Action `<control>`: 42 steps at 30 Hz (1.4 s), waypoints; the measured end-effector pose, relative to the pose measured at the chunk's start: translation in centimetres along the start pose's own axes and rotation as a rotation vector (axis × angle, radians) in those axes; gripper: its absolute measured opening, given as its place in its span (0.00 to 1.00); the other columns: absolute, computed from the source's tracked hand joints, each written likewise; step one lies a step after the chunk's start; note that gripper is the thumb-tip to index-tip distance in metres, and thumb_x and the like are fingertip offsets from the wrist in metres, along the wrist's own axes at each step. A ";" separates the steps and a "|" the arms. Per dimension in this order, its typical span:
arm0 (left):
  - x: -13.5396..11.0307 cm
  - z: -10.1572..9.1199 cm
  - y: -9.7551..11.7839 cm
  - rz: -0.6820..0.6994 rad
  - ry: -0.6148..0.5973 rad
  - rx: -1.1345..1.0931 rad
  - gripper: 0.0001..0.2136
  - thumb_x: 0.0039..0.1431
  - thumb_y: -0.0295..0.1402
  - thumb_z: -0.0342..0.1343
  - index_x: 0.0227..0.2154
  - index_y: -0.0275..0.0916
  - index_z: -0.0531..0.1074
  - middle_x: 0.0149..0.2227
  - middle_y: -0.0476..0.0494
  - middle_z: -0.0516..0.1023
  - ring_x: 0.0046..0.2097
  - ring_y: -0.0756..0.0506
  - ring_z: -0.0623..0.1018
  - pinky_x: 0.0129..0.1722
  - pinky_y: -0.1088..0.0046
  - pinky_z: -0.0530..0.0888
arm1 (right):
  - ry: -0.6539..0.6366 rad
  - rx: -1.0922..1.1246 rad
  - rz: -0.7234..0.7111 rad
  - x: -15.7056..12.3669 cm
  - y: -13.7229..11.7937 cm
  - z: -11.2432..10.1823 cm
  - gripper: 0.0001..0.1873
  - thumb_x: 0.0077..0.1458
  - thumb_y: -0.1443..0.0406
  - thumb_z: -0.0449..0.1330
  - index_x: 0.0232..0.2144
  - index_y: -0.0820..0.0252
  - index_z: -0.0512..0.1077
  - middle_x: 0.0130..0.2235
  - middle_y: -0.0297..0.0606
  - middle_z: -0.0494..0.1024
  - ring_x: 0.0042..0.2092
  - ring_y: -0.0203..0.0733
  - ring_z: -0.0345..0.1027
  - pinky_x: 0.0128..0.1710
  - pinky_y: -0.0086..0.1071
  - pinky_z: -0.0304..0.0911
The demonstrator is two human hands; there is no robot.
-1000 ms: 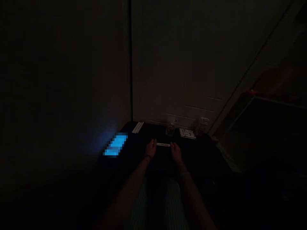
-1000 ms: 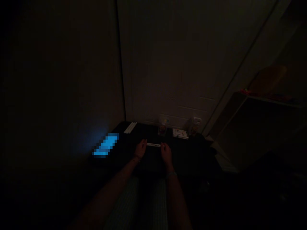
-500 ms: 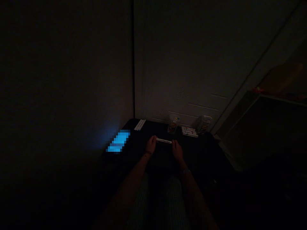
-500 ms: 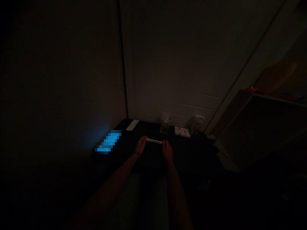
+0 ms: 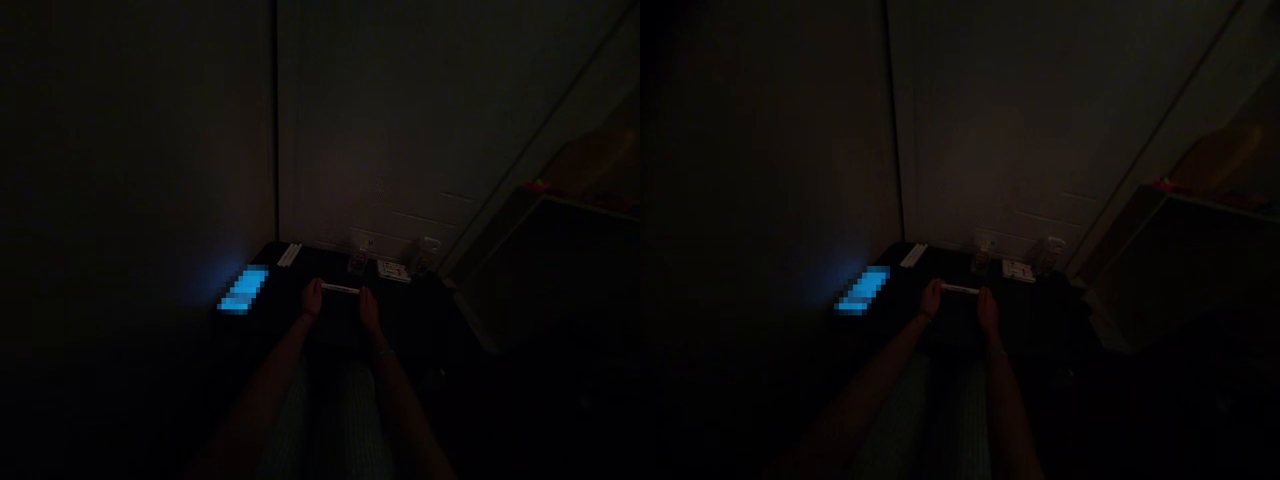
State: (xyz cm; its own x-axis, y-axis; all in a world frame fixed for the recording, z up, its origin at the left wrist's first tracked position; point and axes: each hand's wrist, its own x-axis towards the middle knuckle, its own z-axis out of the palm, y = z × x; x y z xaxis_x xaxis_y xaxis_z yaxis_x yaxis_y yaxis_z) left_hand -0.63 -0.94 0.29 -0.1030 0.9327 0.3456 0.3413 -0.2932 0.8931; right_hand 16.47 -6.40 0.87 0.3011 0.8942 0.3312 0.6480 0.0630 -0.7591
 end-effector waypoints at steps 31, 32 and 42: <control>-0.7 -0.5 1.4 0.000 -0.097 0.096 0.16 0.56 0.41 0.36 0.27 0.38 0.65 0.21 0.51 0.67 0.24 0.53 0.66 0.25 0.79 0.60 | 0.030 0.031 0.021 0.3 0.4 0.2 0.27 0.55 0.51 0.35 0.32 0.60 0.69 0.30 0.39 0.72 0.31 0.38 0.64 0.31 0.29 0.56; -0.8 -0.5 1.5 0.003 -0.113 0.100 0.16 0.56 0.41 0.37 0.27 0.38 0.65 0.21 0.51 0.67 0.23 0.53 0.65 0.25 0.79 0.60 | 0.045 0.064 0.034 0.4 0.3 0.1 0.28 0.55 0.51 0.35 0.32 0.61 0.69 0.30 0.39 0.72 0.31 0.38 0.64 0.31 0.29 0.56; -2.2 -0.6 2.7 0.061 -0.400 0.140 0.14 0.49 0.45 0.47 0.33 0.46 0.72 0.32 0.48 0.75 0.34 0.48 0.72 0.31 0.76 0.63 | 0.191 0.296 0.165 0.8 0.3 -0.3 0.32 0.53 0.47 0.35 0.32 0.64 0.69 0.29 0.40 0.72 0.30 0.37 0.63 0.28 0.26 0.56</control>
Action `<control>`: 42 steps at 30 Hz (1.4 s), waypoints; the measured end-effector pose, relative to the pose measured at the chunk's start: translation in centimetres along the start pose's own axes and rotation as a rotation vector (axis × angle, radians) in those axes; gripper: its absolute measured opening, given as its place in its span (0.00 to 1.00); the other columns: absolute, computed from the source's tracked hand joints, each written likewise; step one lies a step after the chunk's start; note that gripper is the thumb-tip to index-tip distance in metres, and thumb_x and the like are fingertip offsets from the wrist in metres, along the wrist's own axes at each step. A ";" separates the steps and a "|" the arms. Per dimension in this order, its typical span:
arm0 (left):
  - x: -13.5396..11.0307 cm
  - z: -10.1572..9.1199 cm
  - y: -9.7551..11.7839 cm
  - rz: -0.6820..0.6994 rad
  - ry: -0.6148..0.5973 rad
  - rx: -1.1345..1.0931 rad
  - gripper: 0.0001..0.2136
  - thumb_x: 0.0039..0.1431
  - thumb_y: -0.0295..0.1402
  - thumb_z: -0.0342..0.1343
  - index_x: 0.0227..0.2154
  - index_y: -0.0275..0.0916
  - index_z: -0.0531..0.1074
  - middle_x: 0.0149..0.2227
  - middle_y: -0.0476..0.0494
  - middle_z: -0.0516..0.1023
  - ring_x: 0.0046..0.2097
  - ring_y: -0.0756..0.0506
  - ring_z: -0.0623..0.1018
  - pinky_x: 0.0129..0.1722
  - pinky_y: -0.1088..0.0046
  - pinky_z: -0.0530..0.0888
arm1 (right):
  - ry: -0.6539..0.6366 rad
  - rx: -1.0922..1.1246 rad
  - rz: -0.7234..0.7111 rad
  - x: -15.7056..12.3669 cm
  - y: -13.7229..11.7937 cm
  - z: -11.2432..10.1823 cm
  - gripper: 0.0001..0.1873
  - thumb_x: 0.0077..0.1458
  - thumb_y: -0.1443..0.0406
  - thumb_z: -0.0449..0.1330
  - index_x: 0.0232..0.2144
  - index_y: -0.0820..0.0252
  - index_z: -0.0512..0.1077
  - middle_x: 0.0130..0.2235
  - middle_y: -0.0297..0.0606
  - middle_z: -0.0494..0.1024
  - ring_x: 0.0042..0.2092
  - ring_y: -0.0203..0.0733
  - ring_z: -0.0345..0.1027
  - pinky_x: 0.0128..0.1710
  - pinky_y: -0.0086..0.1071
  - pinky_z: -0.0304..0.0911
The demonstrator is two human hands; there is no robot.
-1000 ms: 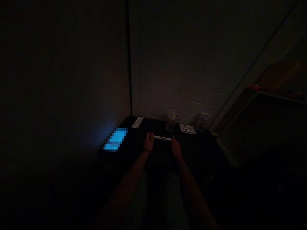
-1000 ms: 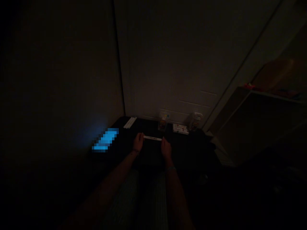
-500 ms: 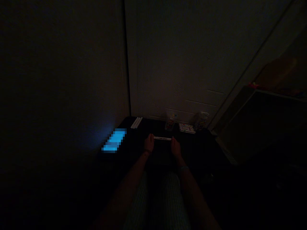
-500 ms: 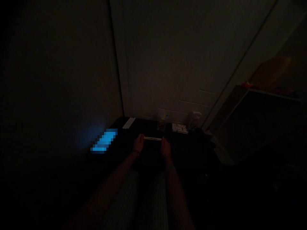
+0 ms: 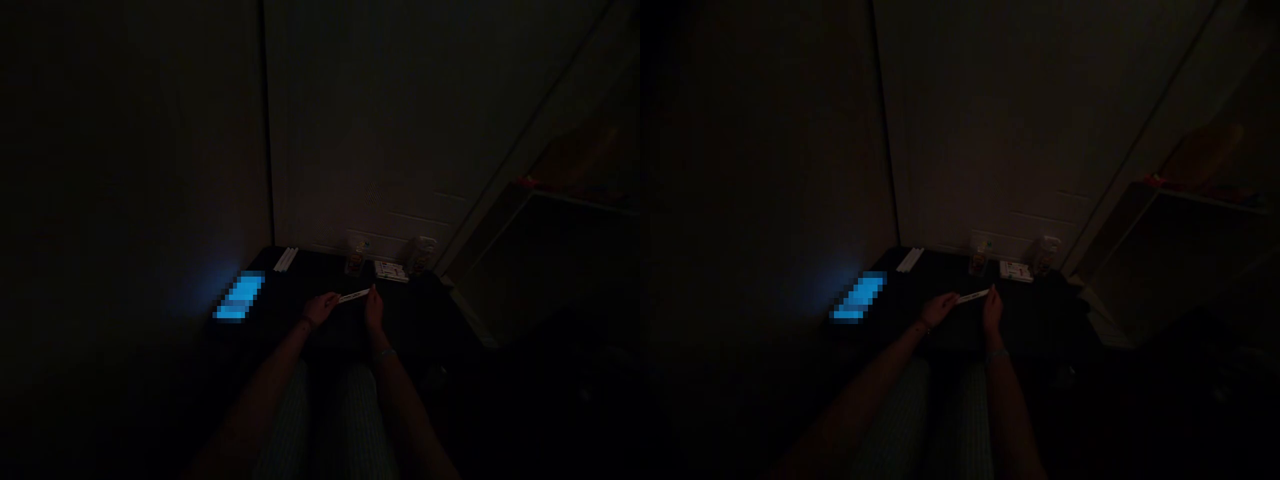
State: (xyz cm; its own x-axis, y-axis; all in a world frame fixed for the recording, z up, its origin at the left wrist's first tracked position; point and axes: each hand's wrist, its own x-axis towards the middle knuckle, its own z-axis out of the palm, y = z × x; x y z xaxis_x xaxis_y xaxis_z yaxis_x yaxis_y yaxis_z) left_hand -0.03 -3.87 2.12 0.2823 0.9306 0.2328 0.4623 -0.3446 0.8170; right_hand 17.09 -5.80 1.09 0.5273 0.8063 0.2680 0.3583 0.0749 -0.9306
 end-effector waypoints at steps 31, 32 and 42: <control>0.1 -0.2 1.1 -0.039 0.160 -0.258 0.19 0.51 0.44 0.45 0.44 0.40 0.56 0.29 0.51 0.71 0.27 0.53 0.69 0.32 0.77 0.65 | -0.219 -0.297 -0.161 -1.7 -1.7 0.3 0.26 0.55 0.50 0.36 0.49 0.55 0.58 0.31 0.37 0.73 0.29 0.38 0.66 0.27 0.27 0.54; 0.2 -0.3 1.1 -0.046 0.197 -0.281 0.20 0.51 0.43 0.46 0.45 0.40 0.56 0.29 0.51 0.71 0.28 0.53 0.69 0.32 0.77 0.65 | -0.240 -0.318 -0.197 -1.8 -1.7 0.4 0.25 0.54 0.50 0.38 0.47 0.53 0.60 0.32 0.36 0.73 0.30 0.38 0.66 0.28 0.26 0.54; 1.0 -0.7 -0.4 0.039 0.283 -0.304 0.15 0.52 0.41 0.45 0.37 0.37 0.67 0.29 0.49 0.70 0.34 0.51 0.70 0.36 0.76 0.66 | -0.431 -0.626 -0.354 -2.5 -2.3 0.9 0.24 0.54 0.49 0.41 0.32 0.53 0.70 0.28 0.34 0.74 0.32 0.35 0.66 0.31 0.25 0.52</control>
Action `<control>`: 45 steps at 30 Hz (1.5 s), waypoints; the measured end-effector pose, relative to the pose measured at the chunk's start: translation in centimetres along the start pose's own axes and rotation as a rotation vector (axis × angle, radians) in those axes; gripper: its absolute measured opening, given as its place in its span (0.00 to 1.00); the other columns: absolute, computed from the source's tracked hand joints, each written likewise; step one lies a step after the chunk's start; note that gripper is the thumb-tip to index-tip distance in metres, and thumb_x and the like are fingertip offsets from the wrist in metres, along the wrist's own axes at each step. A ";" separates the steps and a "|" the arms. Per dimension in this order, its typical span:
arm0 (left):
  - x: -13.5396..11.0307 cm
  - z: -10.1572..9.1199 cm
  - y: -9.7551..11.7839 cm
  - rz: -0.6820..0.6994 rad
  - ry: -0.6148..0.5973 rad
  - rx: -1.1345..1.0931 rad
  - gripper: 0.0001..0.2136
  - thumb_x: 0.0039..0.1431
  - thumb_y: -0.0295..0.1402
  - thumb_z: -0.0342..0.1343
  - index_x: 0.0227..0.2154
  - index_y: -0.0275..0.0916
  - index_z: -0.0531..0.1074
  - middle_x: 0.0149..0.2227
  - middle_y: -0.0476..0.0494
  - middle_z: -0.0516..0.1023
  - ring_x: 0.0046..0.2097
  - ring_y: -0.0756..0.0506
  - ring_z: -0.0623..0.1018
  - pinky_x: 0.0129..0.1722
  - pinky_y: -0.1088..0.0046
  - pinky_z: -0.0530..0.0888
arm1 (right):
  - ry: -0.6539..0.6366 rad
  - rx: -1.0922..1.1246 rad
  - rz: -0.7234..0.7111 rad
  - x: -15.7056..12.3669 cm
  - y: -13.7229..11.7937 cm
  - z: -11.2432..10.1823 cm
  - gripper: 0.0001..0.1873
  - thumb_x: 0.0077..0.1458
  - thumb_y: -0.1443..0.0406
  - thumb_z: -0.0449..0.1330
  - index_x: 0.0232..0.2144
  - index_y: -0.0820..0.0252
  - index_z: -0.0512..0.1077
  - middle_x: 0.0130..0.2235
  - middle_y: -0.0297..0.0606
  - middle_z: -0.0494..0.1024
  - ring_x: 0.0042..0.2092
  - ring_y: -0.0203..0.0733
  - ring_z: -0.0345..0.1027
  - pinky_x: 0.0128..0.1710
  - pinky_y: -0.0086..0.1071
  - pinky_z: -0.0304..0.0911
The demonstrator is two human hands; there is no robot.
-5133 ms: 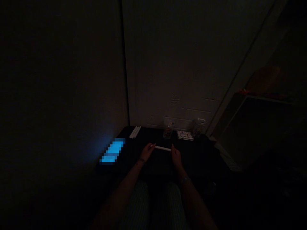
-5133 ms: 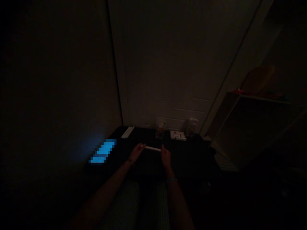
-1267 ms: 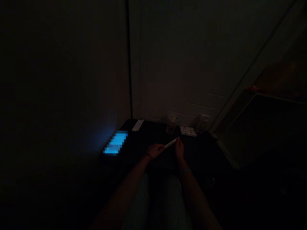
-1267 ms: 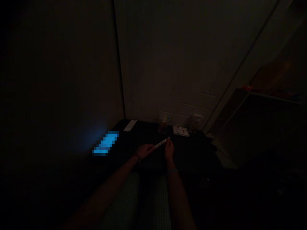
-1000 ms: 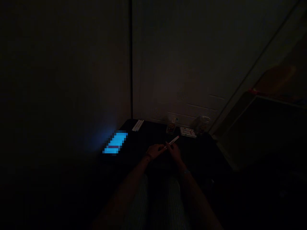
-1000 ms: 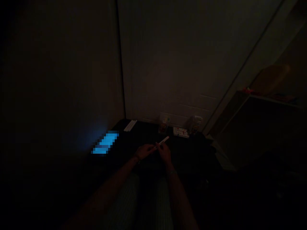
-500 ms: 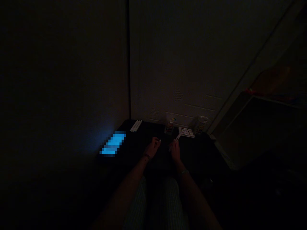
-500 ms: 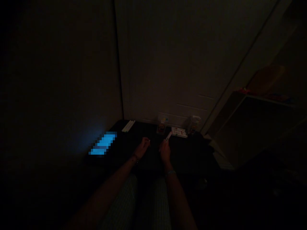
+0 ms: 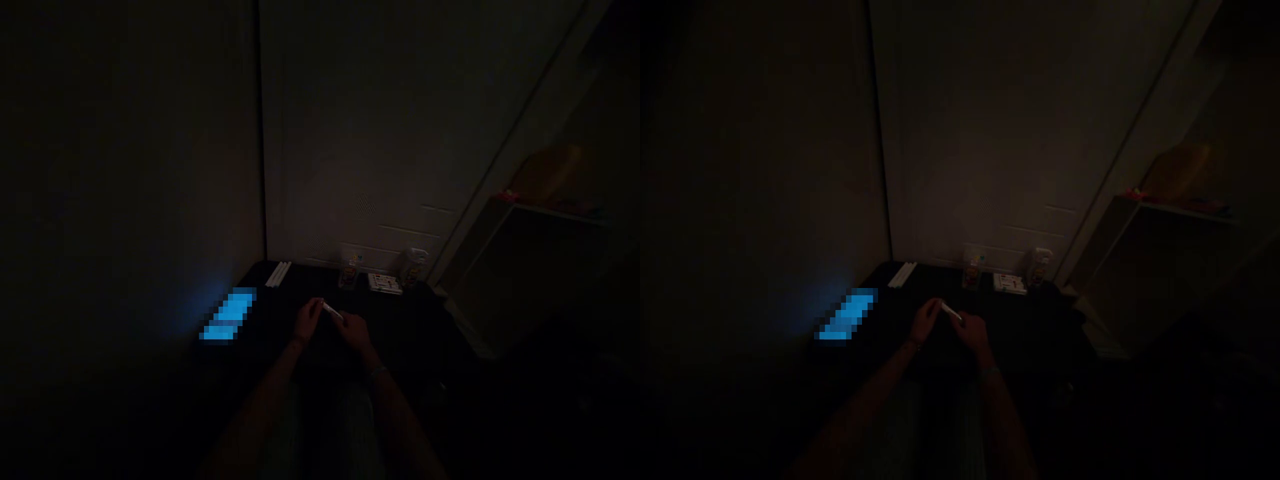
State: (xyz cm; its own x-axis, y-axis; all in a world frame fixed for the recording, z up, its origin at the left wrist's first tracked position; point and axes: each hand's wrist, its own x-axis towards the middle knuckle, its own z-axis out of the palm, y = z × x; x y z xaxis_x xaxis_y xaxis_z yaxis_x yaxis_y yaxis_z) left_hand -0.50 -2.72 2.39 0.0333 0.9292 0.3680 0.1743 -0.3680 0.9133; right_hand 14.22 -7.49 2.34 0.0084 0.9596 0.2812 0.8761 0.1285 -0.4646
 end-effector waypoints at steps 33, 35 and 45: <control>0.5 -0.4 -1.9 -0.049 -0.037 0.137 0.16 0.53 0.45 0.41 0.28 0.37 0.65 0.25 0.51 0.68 0.29 0.52 0.67 0.30 0.78 0.64 | 0.217 0.449 0.217 1.4 2.9 1.2 0.19 0.55 0.52 0.39 0.37 0.53 0.64 0.34 0.32 0.71 0.36 0.36 0.64 0.34 0.27 0.56; 0.6 -0.4 -1.8 -0.054 -0.020 0.122 0.16 0.53 0.45 0.40 0.28 0.38 0.65 0.26 0.50 0.69 0.30 0.52 0.67 0.31 0.78 0.64 | 0.217 0.437 0.241 1.3 2.7 1.0 0.19 0.54 0.52 0.40 0.38 0.52 0.64 0.35 0.32 0.71 0.36 0.35 0.64 0.34 0.26 0.56; 0.5 -0.3 -1.9 -0.025 -0.007 0.151 0.16 0.55 0.44 0.38 0.28 0.38 0.64 0.26 0.49 0.68 0.29 0.51 0.67 0.30 0.76 0.63 | 0.195 0.353 0.241 1.1 2.5 0.9 0.22 0.54 0.50 0.38 0.29 0.56 0.65 0.28 0.33 0.70 0.29 0.34 0.62 0.29 0.25 0.53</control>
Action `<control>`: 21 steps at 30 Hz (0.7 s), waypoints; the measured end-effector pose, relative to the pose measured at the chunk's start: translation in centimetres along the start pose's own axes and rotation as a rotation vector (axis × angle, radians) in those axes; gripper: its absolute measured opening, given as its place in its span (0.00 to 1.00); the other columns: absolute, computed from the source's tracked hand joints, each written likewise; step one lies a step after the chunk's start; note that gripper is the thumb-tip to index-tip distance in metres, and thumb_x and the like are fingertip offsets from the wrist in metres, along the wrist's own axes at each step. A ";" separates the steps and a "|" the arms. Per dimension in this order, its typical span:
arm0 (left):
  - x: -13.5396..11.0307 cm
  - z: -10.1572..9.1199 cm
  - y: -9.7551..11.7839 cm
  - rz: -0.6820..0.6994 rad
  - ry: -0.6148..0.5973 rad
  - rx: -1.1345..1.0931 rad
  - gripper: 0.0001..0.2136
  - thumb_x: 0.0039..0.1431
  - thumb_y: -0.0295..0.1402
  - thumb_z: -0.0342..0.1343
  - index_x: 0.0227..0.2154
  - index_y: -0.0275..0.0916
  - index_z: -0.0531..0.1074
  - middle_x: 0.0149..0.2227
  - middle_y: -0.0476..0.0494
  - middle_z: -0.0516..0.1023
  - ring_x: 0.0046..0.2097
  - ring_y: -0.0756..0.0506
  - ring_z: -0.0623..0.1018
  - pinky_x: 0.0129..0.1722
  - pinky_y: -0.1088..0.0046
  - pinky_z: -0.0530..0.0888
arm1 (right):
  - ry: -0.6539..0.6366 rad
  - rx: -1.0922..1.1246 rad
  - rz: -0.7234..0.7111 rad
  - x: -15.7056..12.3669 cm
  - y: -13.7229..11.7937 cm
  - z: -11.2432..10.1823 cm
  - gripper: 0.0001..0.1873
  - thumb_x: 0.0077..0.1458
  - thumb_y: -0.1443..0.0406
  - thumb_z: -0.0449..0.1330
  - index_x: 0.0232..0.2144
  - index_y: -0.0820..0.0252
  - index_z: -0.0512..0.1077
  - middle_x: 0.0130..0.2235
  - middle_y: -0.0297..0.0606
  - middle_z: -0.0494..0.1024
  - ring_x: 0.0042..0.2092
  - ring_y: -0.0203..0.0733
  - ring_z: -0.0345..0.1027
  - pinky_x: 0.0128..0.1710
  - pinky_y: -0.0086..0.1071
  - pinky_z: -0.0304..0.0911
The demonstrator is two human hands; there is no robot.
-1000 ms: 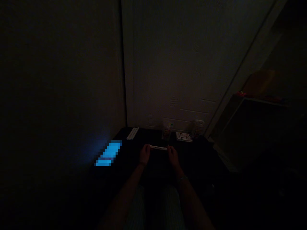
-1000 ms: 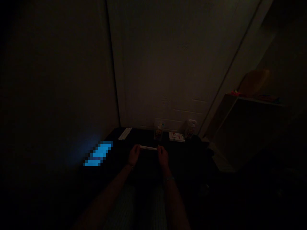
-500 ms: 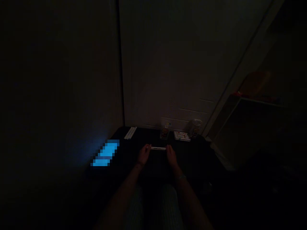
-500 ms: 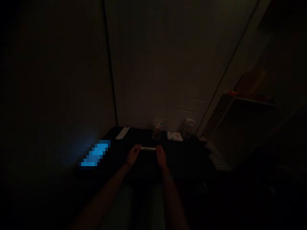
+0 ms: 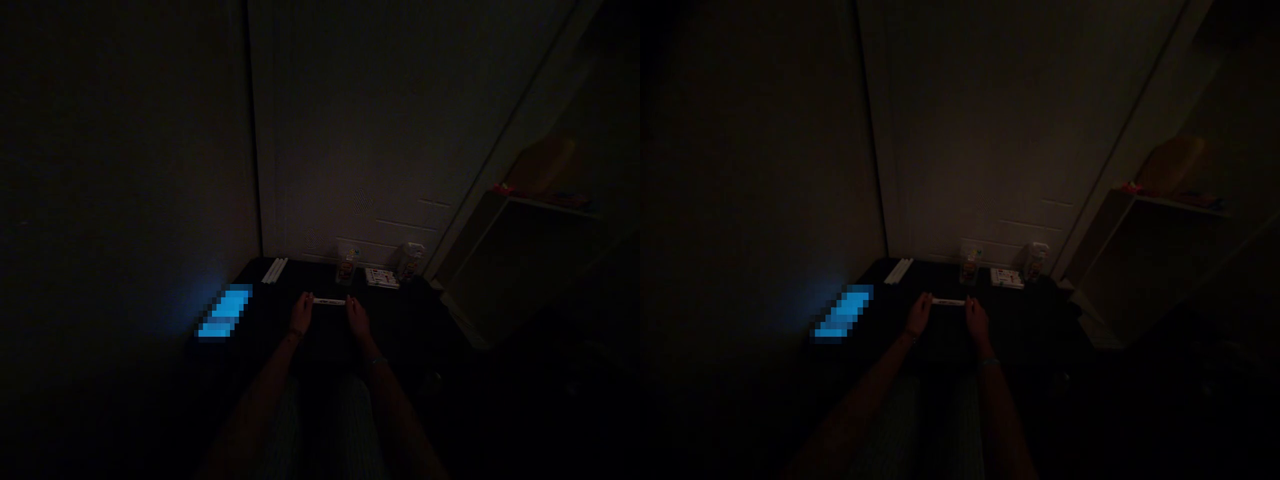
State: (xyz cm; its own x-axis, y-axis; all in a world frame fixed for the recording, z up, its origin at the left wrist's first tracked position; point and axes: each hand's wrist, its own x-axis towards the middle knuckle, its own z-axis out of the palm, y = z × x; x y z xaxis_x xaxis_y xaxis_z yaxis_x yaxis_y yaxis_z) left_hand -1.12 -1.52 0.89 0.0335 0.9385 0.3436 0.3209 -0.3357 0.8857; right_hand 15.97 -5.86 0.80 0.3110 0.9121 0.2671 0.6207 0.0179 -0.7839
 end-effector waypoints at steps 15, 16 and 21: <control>0.0 0.2 -0.4 -0.018 0.017 0.006 0.15 0.55 0.43 0.39 0.27 0.38 0.64 0.25 0.48 0.67 0.27 0.51 0.67 0.30 0.74 0.63 | 0.065 0.075 -0.021 0.2 0.3 0.1 0.27 0.50 0.48 0.42 0.15 0.62 0.62 0.17 0.30 0.61 0.22 0.31 0.51 0.21 0.24 0.45; 0.1 0.1 -0.4 -0.011 0.015 0.009 0.15 0.55 0.43 0.39 0.26 0.38 0.63 0.25 0.49 0.67 0.27 0.51 0.67 0.30 0.74 0.63 | 0.070 0.081 -0.024 0.2 0.3 0.1 0.27 0.50 0.48 0.42 0.16 0.62 0.63 0.18 0.31 0.62 0.22 0.31 0.52 0.21 0.24 0.46; 0.0 0.0 0.0 0.000 0.007 0.048 0.13 0.55 0.41 0.39 0.25 0.38 0.62 0.24 0.51 0.66 0.27 0.53 0.66 0.30 0.78 0.63 | 0.077 0.090 -0.001 0.1 0.1 0.1 0.26 0.51 0.48 0.41 0.20 0.61 0.65 0.21 0.32 0.66 0.24 0.32 0.56 0.23 0.23 0.49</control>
State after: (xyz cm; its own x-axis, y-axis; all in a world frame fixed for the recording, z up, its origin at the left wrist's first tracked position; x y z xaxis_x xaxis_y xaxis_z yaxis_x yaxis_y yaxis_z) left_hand -1.12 -1.49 0.87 0.0273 0.9379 0.3460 0.3655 -0.3315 0.8698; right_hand 15.97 -5.75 0.73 0.3675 0.8778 0.3073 0.5546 0.0584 -0.8301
